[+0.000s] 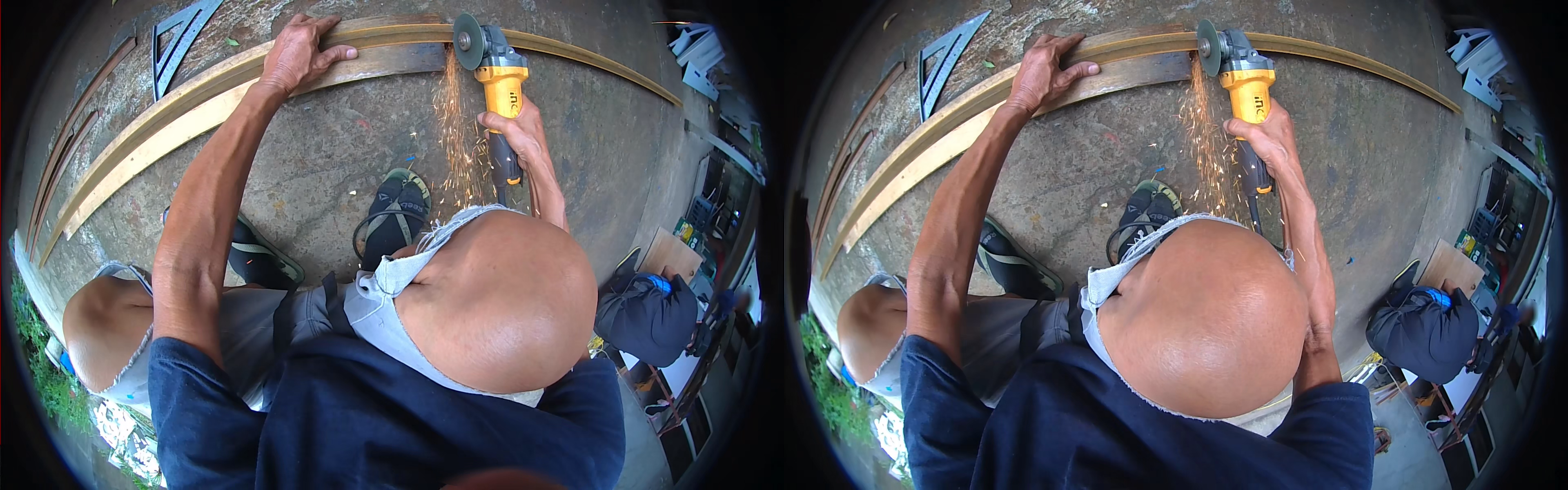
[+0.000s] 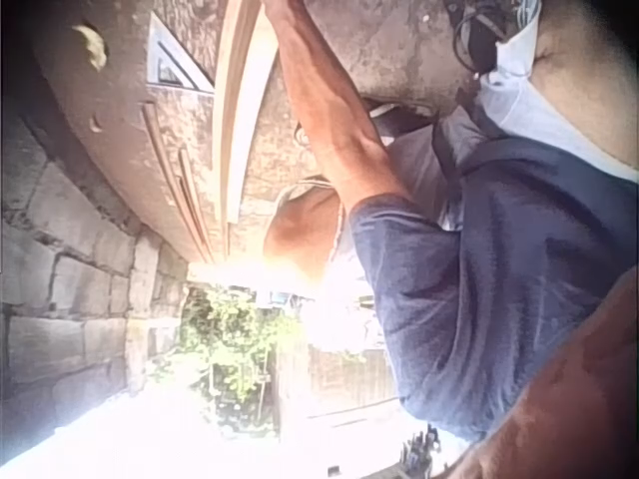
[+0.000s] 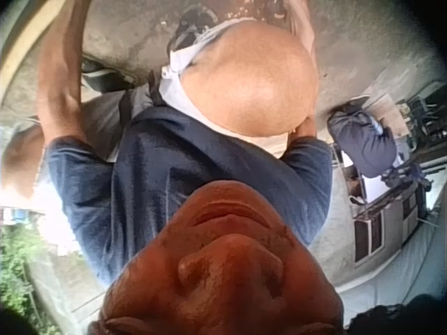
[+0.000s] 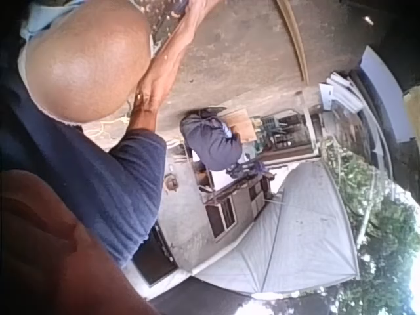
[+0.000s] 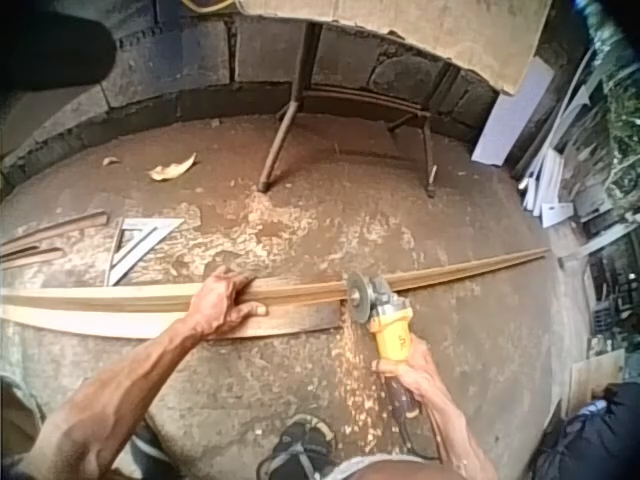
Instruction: Cutting a metal profile strip using an angle grinder after connecting the power.
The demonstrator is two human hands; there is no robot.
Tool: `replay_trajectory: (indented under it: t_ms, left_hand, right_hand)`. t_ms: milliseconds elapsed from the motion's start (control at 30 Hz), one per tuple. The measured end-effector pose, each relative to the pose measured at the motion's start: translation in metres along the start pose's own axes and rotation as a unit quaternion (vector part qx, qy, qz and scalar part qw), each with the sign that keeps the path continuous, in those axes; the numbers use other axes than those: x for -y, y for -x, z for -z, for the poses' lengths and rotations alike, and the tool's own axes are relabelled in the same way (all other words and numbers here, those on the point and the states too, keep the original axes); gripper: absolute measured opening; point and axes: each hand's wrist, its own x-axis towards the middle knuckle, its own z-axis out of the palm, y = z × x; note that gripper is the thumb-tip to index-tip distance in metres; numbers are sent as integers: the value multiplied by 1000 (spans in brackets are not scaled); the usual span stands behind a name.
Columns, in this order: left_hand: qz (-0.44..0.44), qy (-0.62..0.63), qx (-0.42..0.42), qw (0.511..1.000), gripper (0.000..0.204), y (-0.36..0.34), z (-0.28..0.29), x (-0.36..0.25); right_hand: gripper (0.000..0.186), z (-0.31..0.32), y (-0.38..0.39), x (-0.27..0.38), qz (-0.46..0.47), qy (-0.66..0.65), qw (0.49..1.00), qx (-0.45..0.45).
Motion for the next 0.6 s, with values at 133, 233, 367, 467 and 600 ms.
replay_trajectory:
  t_ms: [133, 233, 367, 467, 600]
  left_hand:
    - [-2, -6, -12, 1000, 79, 0, -1, 1]
    - [2, -6, -3, 1000, 79, 0, -1, -1]
    - [0, -1, 1, 1000, 79, 0, 0, 0]
    - [-6, -4, -5, 1000, 80, 0, 0, 1]
    - [-6, -9, -9, 1000, 80, 0, -1, 0]
  right_hand:
    - [50, 1, 1, 6, -39, -42, 998, 23]
    - [50, 1, -2, 2, -31, -5, 999, 11]
    - [50, 1, -2, 3, -32, -10, 999, 8]
    - [50, -1, -2, 2, -36, -13, 999, 11]
    - [50, -1, -4, -3, -28, -24, 999, 16]
